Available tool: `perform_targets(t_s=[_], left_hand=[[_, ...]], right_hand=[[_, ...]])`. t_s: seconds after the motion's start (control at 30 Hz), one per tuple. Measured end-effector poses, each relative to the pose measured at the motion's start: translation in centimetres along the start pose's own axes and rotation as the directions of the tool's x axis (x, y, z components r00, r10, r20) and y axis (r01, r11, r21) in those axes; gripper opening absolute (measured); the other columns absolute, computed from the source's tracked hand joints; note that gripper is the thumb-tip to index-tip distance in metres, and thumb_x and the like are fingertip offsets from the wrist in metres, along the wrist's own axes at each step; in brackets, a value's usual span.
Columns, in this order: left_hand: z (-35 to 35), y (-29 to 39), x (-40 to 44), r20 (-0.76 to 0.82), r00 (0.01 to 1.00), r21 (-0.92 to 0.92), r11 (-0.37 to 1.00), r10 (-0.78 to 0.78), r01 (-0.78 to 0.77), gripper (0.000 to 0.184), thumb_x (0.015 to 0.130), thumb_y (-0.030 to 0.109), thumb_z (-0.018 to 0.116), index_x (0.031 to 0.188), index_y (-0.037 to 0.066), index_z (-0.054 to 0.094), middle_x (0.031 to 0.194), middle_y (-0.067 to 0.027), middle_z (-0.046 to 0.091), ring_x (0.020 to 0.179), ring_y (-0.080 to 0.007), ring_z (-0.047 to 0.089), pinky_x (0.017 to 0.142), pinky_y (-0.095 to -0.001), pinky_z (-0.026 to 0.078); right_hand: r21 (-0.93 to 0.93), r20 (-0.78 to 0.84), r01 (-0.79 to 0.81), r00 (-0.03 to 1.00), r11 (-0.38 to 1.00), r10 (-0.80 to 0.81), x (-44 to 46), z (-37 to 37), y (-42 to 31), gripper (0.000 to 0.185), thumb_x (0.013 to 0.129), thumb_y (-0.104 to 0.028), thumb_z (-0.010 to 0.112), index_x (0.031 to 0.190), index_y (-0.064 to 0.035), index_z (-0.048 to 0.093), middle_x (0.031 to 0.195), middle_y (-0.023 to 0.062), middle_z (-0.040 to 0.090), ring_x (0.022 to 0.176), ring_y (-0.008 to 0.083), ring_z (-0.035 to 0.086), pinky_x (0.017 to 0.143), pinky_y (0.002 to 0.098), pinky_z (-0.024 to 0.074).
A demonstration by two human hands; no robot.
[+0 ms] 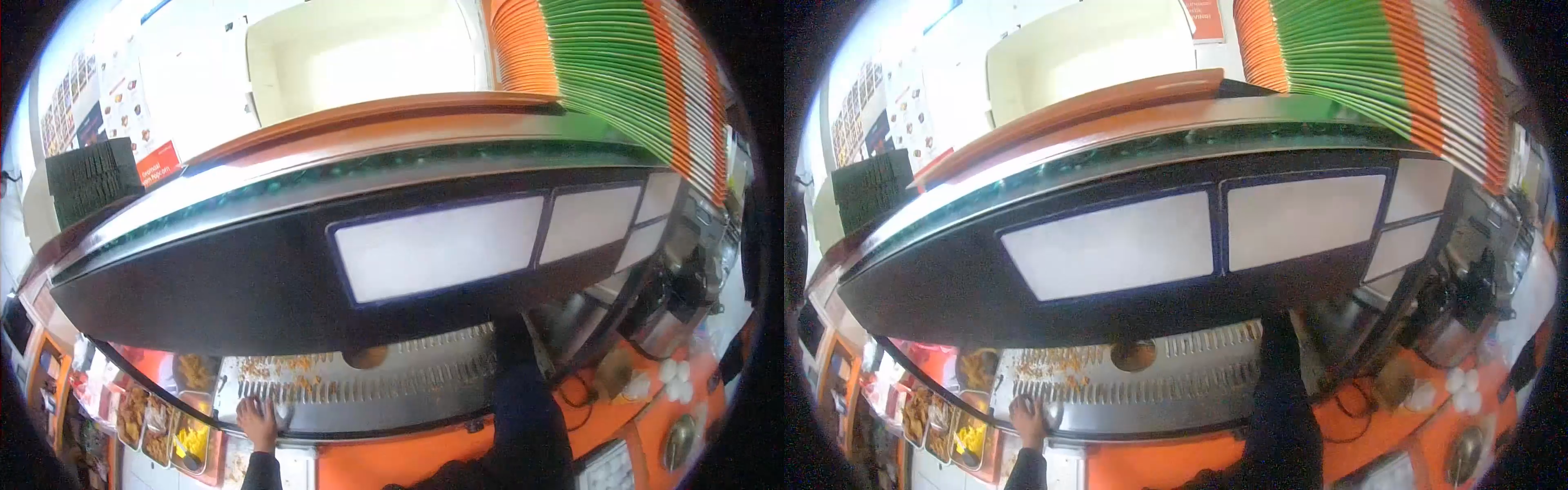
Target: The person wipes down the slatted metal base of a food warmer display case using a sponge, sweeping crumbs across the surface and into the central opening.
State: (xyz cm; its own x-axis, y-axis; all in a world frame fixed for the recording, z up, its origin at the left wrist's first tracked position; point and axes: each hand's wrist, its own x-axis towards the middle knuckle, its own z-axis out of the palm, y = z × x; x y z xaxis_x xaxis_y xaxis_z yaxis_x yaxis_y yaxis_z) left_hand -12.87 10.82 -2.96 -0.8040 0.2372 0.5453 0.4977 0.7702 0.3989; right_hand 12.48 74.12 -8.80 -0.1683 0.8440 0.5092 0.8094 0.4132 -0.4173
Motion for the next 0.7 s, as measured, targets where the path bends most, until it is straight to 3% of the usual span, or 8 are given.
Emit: perform_targets(t_s=[0.2,0.23,0.33,0.7], left_hand=[[-0.1,0.4,0.1,0.056,0.997,0.016,0.998,-0.058,0.057,0.034,0.081,0.038,0.062,0.099,0.009,0.059,0.103,-0.0118,0.058,0.108,-0.0321,0.049,0.091,-0.0471,0.034],[0.4,0.1,0.2,0.006,1.0,0.003,1.0,-0.023,0.023,0.033,0.081,0.037,0.063,0.098,0.009,0.06,0.103,-0.0115,0.059,0.107,-0.0313,0.049,0.092,-0.0469,0.034],[0.0,0.1,0.4,0.066,0.998,-0.013,1.0,-0.01,0.011,0.031,0.081,0.036,0.062,0.096,0.009,0.06,0.101,-0.0122,0.06,0.105,-0.0316,0.05,0.091,-0.0457,0.035],[0.0,0.8,0.4,0.029,0.999,0.045,0.998,-0.033,0.032,0.027,0.081,0.032,0.061,0.093,0.008,0.06,0.102,-0.0128,0.06,0.105,-0.0323,0.051,0.093,-0.0461,0.035]], right_hand=[[0.002,0.021,-0.041,0.999,0.999,0.041,-1.9,1.3,-1.1,0.047,0.085,-0.033,0.055,0.123,-0.0063,0.056,0.128,0.0141,0.055,0.111,0.0406,0.053,0.098,0.0505,0.0381],[0.003,0.016,-0.05,0.999,0.999,0.05,-2.2,1.3,-1.2,0.047,0.085,-0.033,0.055,0.123,-0.0063,0.056,0.128,0.0142,0.055,0.111,0.0407,0.053,0.098,0.0504,0.0381],[-0.013,0.016,-0.066,0.998,0.998,0.066,-3.0,1.3,-0.7,0.047,0.085,-0.033,0.054,0.123,-0.0064,0.056,0.128,0.0144,0.055,0.111,0.0407,0.053,0.098,0.0504,0.0383],[-0.034,0.057,-0.047,0.997,0.998,0.049,-3.8,0.5,0.5,0.047,0.085,-0.034,0.054,0.123,-0.0067,0.056,0.127,0.015,0.056,0.111,0.0409,0.053,0.097,0.0502,0.0389]])
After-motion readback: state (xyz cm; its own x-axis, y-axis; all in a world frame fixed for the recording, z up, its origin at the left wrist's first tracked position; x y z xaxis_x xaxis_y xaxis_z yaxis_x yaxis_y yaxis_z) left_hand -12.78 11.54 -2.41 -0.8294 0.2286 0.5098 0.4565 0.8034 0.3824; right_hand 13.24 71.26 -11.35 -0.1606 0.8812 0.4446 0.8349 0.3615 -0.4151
